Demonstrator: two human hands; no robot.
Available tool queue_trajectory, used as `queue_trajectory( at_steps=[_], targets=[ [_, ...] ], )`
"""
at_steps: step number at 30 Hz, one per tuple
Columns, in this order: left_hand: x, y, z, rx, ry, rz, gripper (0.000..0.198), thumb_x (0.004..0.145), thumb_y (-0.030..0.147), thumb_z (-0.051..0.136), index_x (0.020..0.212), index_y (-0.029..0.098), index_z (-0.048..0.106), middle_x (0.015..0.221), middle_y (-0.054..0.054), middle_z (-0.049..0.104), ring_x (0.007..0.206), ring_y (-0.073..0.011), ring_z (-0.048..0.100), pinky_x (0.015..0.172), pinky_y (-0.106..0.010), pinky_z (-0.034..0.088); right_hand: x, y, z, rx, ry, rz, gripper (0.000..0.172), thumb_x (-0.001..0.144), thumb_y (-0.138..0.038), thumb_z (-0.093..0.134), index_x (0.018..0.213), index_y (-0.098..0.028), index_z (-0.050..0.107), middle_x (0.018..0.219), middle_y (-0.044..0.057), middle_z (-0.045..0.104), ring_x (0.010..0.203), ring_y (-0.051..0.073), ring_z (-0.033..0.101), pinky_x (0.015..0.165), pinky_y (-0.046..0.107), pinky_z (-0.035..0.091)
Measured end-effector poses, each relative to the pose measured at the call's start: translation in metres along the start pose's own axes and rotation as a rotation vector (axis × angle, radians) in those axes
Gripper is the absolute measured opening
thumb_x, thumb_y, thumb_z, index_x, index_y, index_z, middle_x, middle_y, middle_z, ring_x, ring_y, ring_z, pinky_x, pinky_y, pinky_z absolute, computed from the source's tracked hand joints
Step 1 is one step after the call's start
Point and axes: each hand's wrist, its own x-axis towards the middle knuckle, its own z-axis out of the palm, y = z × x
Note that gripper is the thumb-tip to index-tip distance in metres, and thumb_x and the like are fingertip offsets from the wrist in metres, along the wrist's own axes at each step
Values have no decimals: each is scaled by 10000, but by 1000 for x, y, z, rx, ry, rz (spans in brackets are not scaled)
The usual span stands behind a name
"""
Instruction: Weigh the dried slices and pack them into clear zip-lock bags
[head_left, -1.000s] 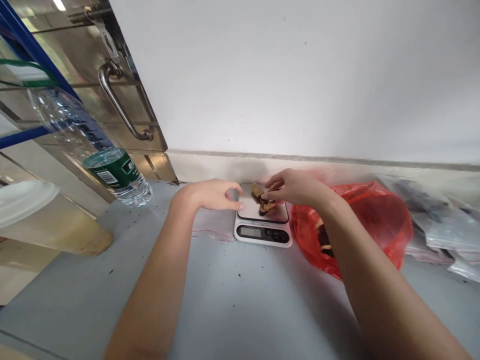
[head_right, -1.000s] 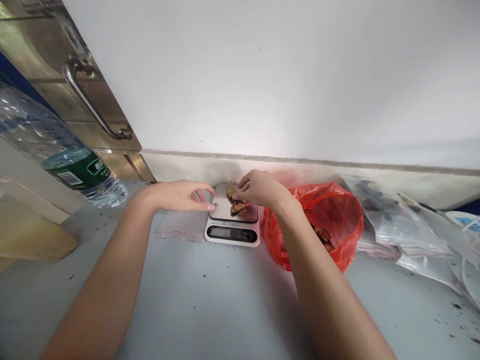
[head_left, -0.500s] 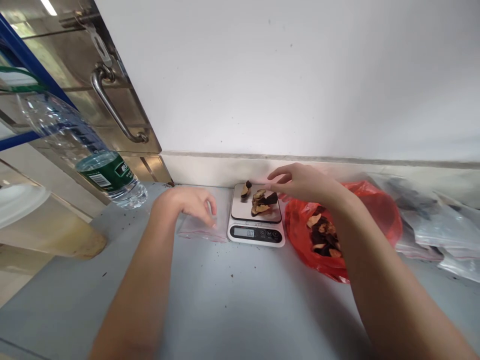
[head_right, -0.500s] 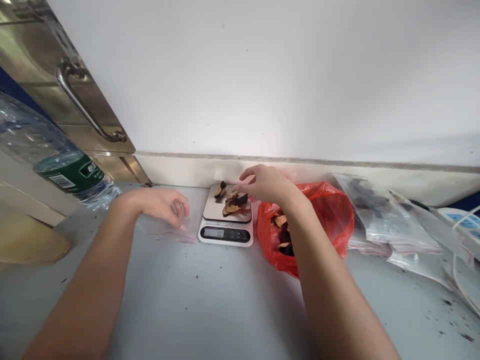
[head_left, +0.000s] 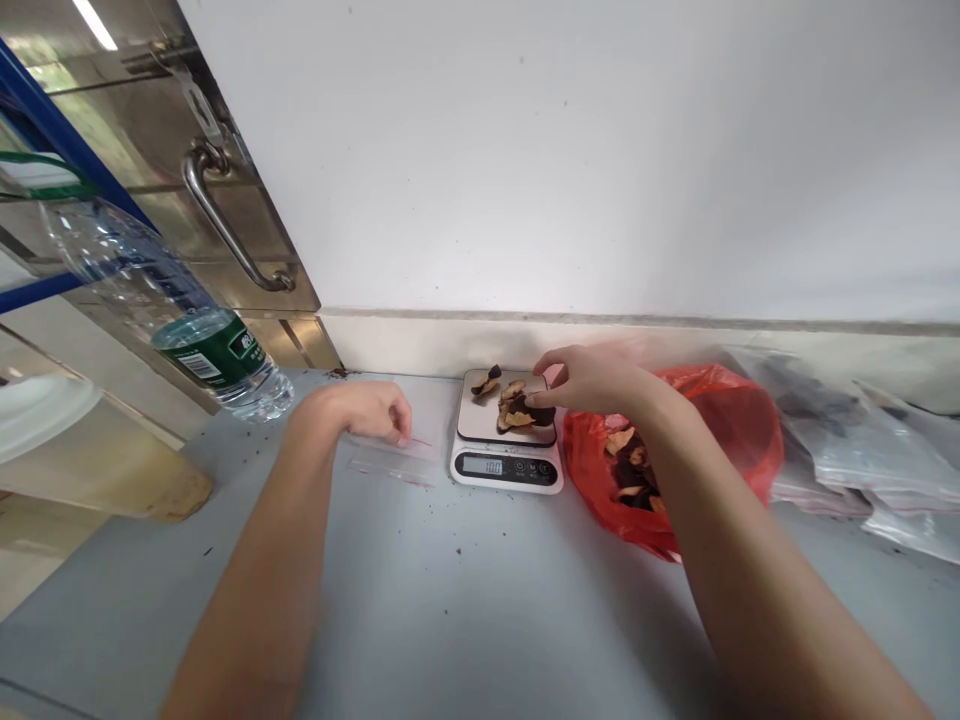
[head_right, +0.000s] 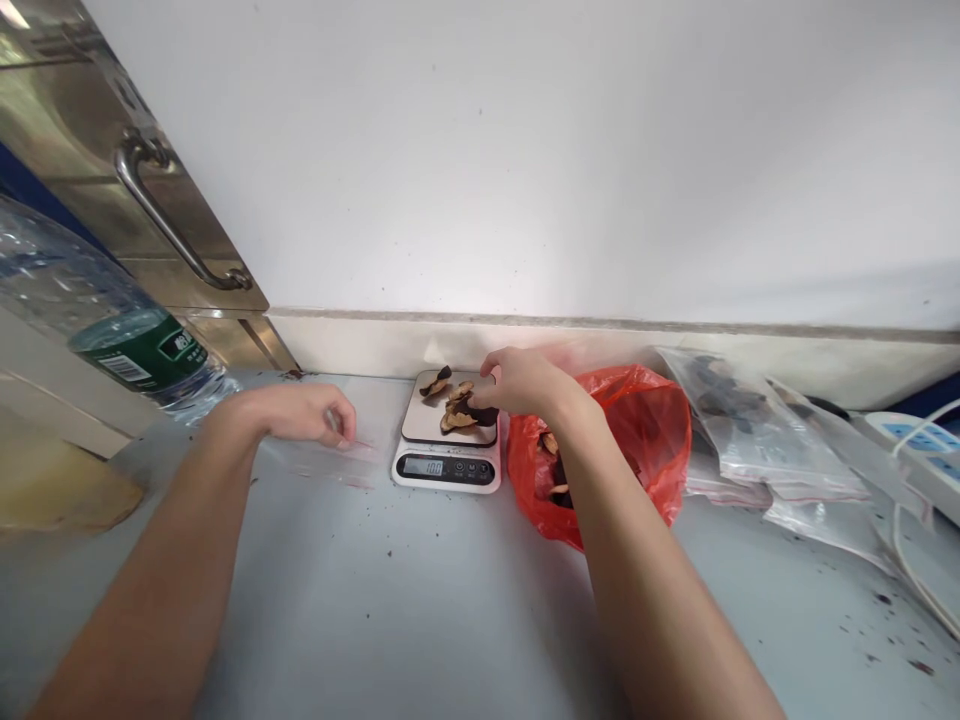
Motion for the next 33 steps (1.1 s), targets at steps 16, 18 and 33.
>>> queue_trajectory(
  at_steps=[16,18,33],
  targets=[
    [-45,27,-12,-299,744,313,117,749,346,627,798,244,595,873,-17,730,852,-213,708,716,-297,522,-18,-14,5,444,-110,-699,302,1013,-382,532,1261,-244,635,963,33,733,676,146,660,643,292,538],
    [-45,32,-10,-313,833,382,117,752,328,641,765,241,565,829,0,706,824,-193,700,717,-285,525,-20,-20,9,395,-127,-747,271,1023,-392,519,1192,-237,661,928,20,707,660,136,624,646,289,521],
    [-36,36,-3,-195,515,562,1216,645,603,865,1654,350,236,1756,-32,239,1586,-392,261,1228,-440,358,-22,-31,19,652,283,-582,184,782,-321,800,871,-182,718,906,42,750,723,159,658,627,269,541]
  ],
)
